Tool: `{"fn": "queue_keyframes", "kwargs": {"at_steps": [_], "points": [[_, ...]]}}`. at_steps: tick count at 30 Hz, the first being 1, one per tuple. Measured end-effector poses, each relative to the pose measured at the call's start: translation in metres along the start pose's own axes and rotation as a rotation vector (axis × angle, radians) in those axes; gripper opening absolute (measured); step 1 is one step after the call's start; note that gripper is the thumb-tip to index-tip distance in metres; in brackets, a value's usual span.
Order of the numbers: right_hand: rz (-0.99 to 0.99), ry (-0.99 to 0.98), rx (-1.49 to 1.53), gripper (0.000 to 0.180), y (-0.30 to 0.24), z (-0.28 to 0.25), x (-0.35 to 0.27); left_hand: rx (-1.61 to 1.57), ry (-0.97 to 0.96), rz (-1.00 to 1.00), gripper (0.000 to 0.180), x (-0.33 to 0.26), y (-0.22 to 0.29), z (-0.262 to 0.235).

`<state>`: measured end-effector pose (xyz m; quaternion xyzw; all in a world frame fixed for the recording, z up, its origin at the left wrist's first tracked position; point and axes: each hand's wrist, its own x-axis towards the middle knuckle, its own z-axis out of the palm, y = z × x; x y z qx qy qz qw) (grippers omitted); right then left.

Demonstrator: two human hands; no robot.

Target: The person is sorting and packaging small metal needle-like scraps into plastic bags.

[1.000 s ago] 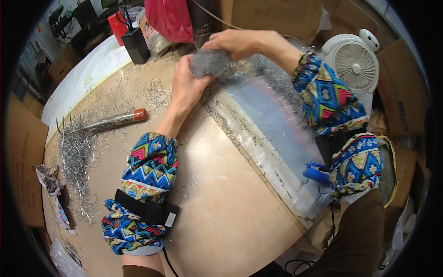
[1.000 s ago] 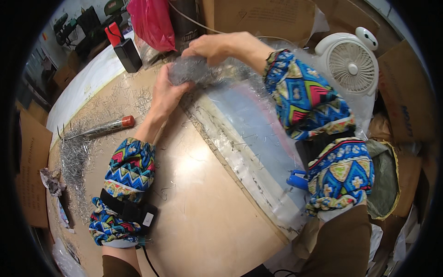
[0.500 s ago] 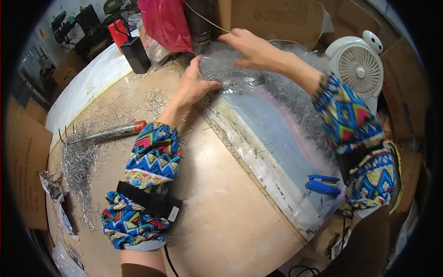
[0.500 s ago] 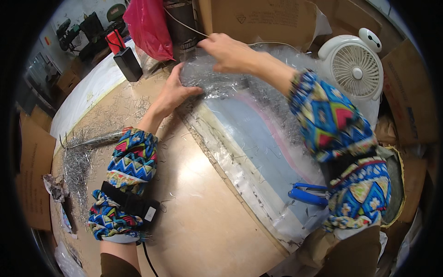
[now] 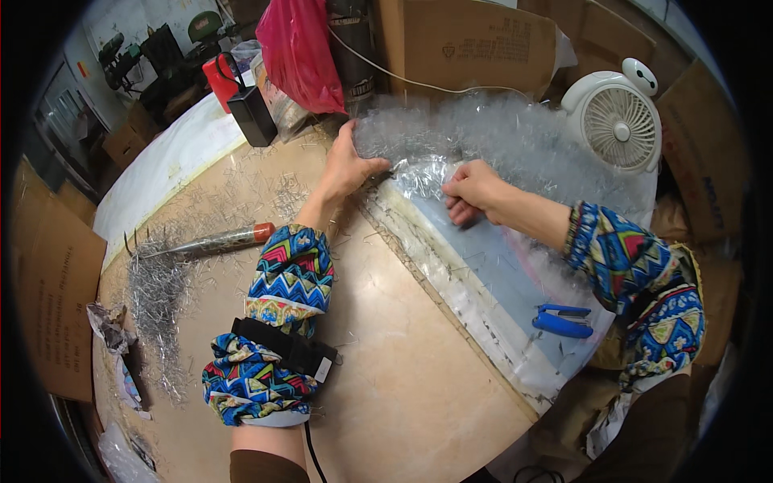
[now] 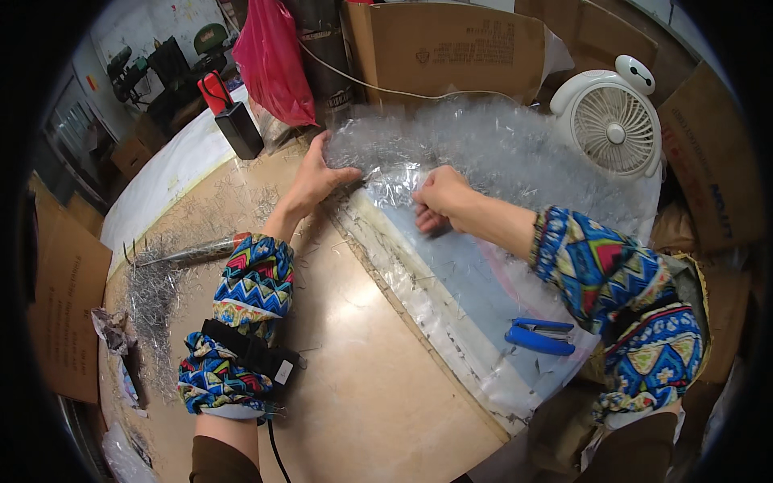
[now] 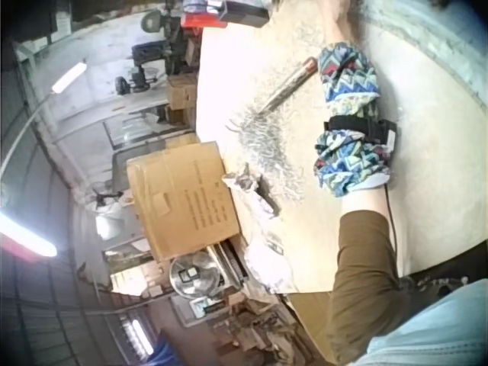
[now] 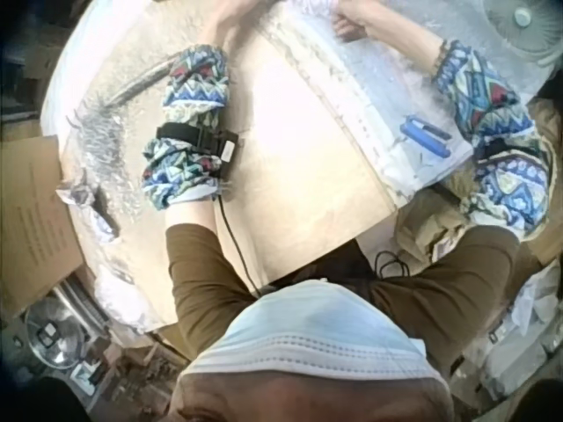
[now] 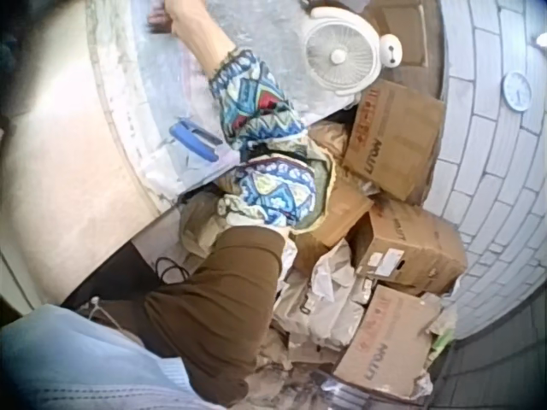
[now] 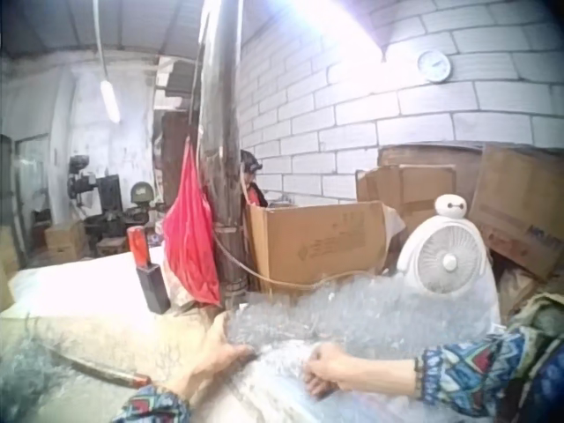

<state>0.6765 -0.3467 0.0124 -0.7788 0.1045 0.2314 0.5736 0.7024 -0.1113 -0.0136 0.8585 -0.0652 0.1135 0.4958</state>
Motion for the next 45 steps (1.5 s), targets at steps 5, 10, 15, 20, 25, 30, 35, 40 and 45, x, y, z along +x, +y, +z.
{"fn": "queue_keyframes", "kwargs": {"at_steps": [5,10,15,20,25,30,35,40,45], "points": [[-0.435,0.11,-0.186,0.013,0.006,0.007,-0.012,-0.034,0.035,0.014,0.097,0.002,-0.011,0.0],[-0.369,0.338,-0.086,0.017,0.006,0.015,0.017,-0.059,0.1,0.049,0.104,-0.005,0.014,0.034],[-0.342,0.333,-0.101,0.023,0.009,0.015,0.009,0.306,0.056,0.221,0.118,-0.015,0.016,0.039],[-0.757,0.249,-0.515,0.028,0.029,0.016,0.004,0.246,0.133,0.21,0.117,-0.008,0.012,0.046],[-0.934,0.197,-0.694,0.032,0.011,0.015,0.044,0.237,0.087,0.257,0.119,0.013,0.001,0.049],[-0.953,0.159,-0.7,0.034,0.009,0.006,0.046,0.144,0.153,0.051,0.121,-0.007,0.022,0.035],[-0.888,0.125,-0.713,0.033,0.002,0.014,0.028,-0.018,0.103,-0.134,0.104,-0.031,0.015,0.013],[-0.981,0.194,-0.793,0.038,0.0,0.016,0.041,0.346,0.076,-0.12,0.082,-0.064,0.03,0.014],[-0.972,0.088,-0.762,0.034,0.01,0.056,0.006,0.781,-0.16,-0.055,0.073,-0.172,0.029,-0.016]]}}
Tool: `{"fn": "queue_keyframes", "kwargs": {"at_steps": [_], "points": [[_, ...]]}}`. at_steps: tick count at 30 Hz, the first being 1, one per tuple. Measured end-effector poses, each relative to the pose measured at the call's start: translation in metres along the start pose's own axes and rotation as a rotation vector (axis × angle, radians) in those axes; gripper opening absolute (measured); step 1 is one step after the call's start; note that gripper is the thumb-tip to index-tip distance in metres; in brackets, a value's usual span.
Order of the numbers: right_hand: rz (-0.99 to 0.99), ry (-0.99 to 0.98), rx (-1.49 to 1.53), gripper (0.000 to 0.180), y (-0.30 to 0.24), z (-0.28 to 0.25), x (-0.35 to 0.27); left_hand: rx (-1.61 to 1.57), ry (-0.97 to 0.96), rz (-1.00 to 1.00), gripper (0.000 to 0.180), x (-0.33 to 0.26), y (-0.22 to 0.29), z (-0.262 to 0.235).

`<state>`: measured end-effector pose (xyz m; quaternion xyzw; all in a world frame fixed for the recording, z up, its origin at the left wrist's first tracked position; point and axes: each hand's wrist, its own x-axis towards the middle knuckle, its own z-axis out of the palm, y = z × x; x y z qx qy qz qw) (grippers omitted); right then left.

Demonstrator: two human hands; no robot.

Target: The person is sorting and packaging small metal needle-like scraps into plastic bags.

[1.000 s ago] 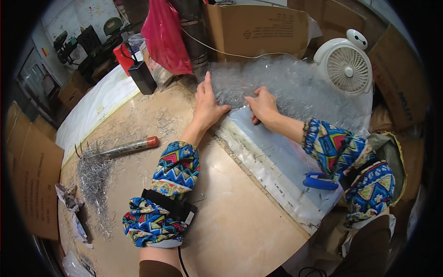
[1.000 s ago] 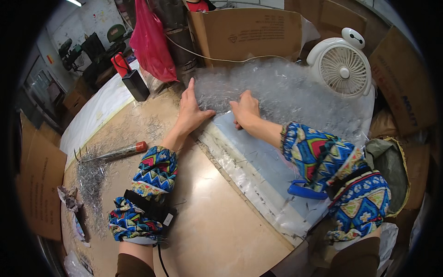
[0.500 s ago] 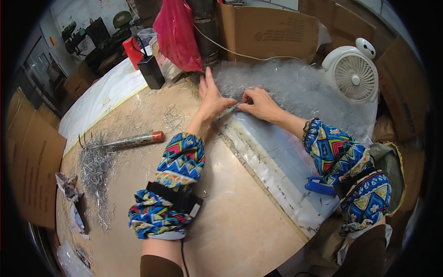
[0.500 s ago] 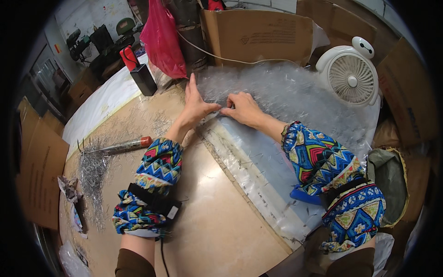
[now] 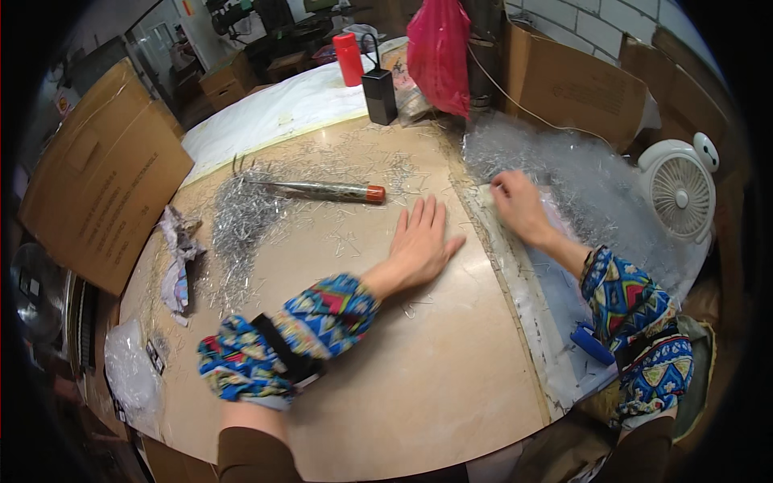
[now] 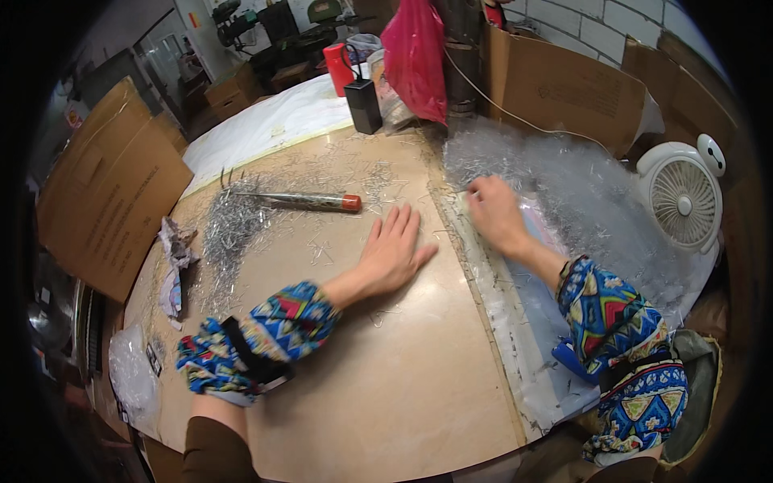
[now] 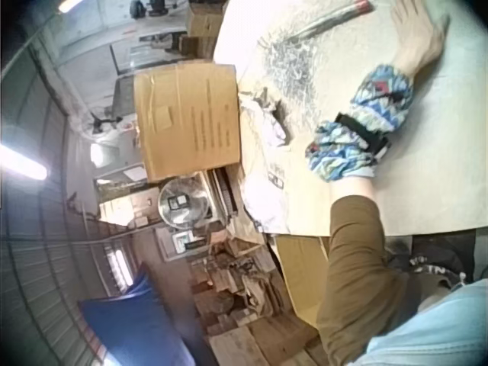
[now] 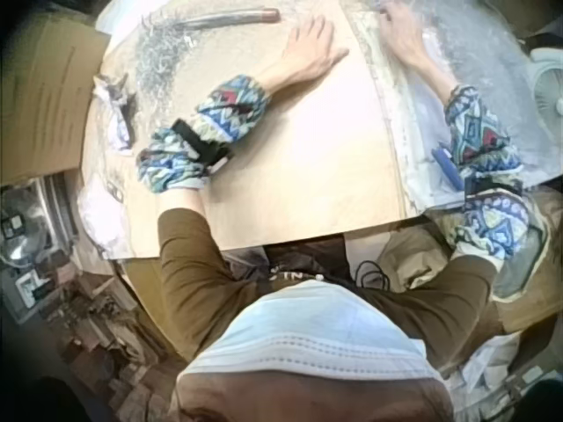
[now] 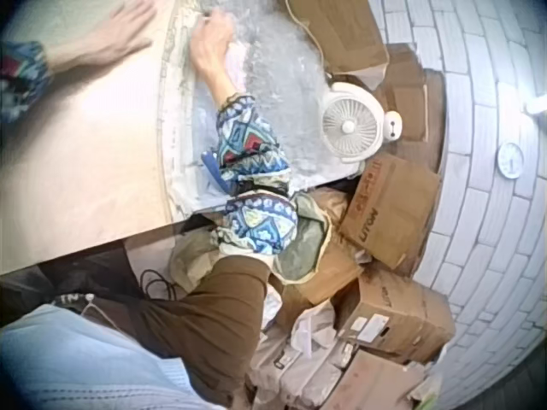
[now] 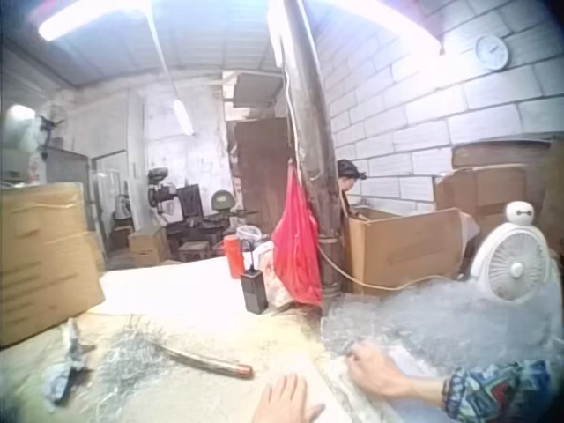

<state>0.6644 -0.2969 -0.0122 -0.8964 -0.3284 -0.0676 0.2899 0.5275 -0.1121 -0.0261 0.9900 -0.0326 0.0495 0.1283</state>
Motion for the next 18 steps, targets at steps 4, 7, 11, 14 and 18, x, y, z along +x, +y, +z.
{"fn": "queue_keyframes", "kwargs": {"at_steps": [4,7,11,14,18], "points": [[-0.408,0.0,0.011,0.042,-0.048,0.052,0.008,-0.002,-0.028,0.059,0.067,-0.091,-0.019,-0.03],[-0.376,0.095,-0.092,0.051,-0.068,0.092,0.048,-0.02,-0.033,-0.02,0.067,-0.143,-0.038,-0.047],[-0.288,-0.022,-0.112,0.052,-0.086,0.121,0.075,0.121,0.294,-0.183,0.07,-0.178,-0.082,-0.062],[-0.388,-0.202,-0.059,0.044,-0.12,0.126,0.064,0.29,0.62,-0.429,0.077,-0.177,-0.151,-0.084],[-0.636,-0.343,0.251,0.031,-0.171,0.134,0.026,0.087,0.585,-0.641,0.067,-0.185,-0.219,-0.099]]}}
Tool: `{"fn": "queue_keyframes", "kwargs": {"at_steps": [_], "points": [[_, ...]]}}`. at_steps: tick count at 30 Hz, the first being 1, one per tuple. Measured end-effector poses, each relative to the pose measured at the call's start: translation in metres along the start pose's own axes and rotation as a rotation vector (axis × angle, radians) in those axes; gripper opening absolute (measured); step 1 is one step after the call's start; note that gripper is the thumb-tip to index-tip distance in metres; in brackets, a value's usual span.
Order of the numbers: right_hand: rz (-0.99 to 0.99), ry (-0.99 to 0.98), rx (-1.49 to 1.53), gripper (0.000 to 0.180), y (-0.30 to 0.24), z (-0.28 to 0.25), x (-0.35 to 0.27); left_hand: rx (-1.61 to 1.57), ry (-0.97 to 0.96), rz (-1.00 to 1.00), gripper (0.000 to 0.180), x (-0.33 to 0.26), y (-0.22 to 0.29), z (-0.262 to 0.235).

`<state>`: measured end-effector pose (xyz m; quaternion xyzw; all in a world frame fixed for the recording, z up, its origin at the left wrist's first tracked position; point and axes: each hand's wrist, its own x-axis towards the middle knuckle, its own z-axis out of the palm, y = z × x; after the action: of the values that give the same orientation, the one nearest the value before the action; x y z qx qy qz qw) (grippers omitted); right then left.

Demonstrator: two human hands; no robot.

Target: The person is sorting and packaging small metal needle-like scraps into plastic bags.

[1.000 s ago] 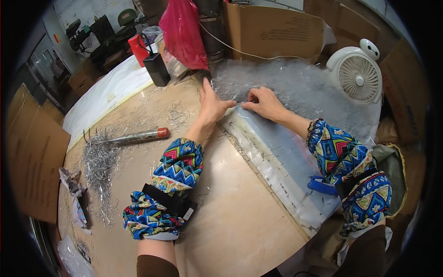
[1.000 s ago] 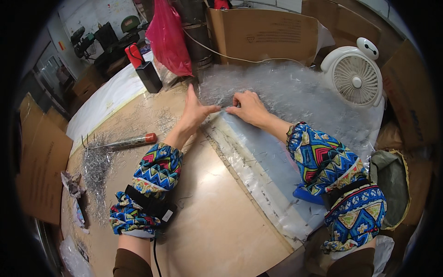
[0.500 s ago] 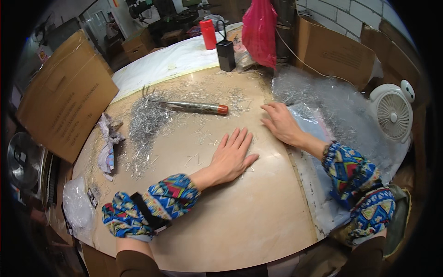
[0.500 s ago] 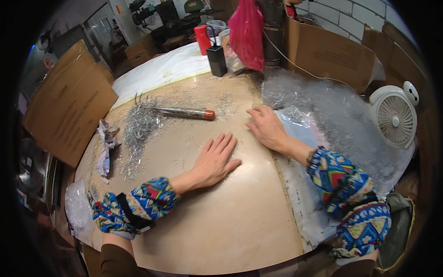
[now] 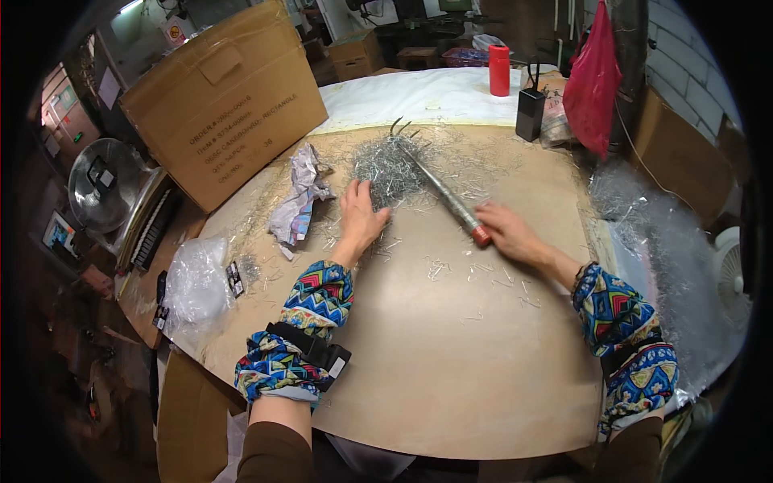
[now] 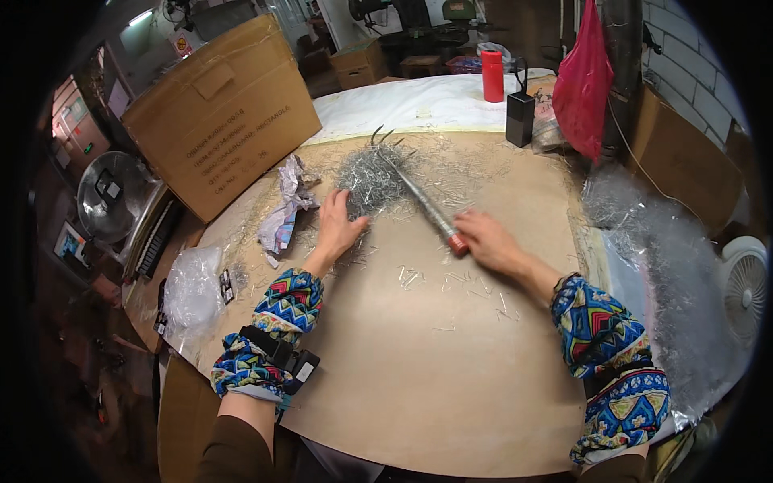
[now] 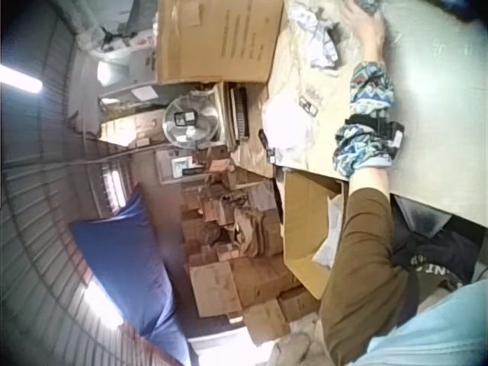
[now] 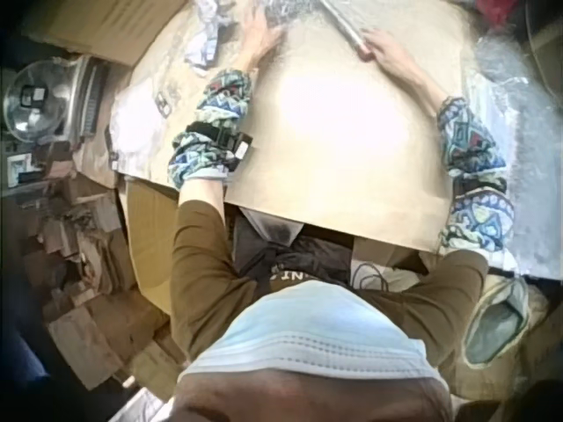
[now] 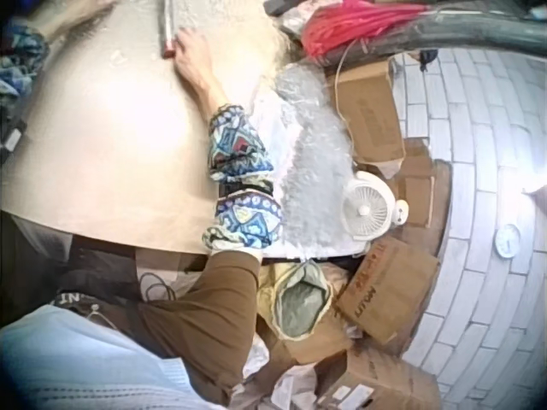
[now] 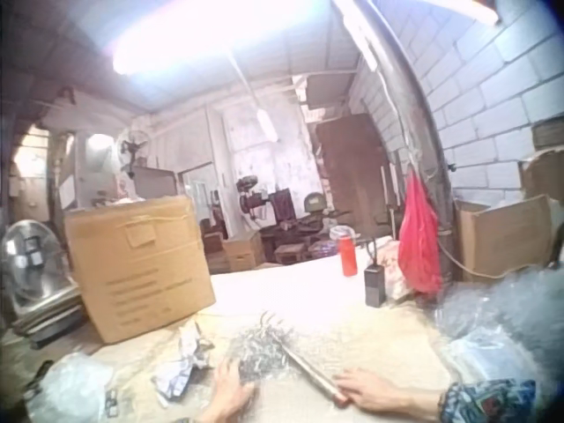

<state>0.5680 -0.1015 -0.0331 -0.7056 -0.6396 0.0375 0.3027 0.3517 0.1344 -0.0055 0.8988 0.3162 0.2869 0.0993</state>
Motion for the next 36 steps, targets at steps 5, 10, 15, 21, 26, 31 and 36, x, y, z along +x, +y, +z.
{"fn": "queue_keyframes", "kwargs": {"at_steps": [5,10,15,21,26,31,36], "points": [[0.281,0.09,0.473,0.033,-0.059,0.015,0.002,-0.094,-0.076,0.123,0.045,-0.021,0.0,-0.026],[0.17,0.116,-0.185,0.037,-0.06,-0.004,-0.023,-0.116,-0.021,0.255,0.048,-0.039,0.014,-0.05],[0.458,-0.159,-0.243,0.033,-0.143,-0.072,-0.021,0.386,0.487,0.092,0.039,-0.006,-0.08,-0.057],[0.479,0.081,0.261,0.03,-0.174,-0.156,-0.03,-0.198,0.227,-0.083,0.021,0.008,-0.087,-0.073],[0.272,0.615,0.568,0.045,-0.175,-0.133,0.0,-0.555,-0.014,0.274,0.021,-0.06,-0.008,-0.121],[0.139,1.092,1.116,0.022,-0.17,-0.075,0.057,-1.116,-0.402,-0.184,0.029,-0.058,-0.015,-0.086],[0.048,1.18,1.492,0.031,-0.216,-0.103,0.075,-0.482,-0.106,0.165,0.047,-0.046,-0.092,-0.02]]}}
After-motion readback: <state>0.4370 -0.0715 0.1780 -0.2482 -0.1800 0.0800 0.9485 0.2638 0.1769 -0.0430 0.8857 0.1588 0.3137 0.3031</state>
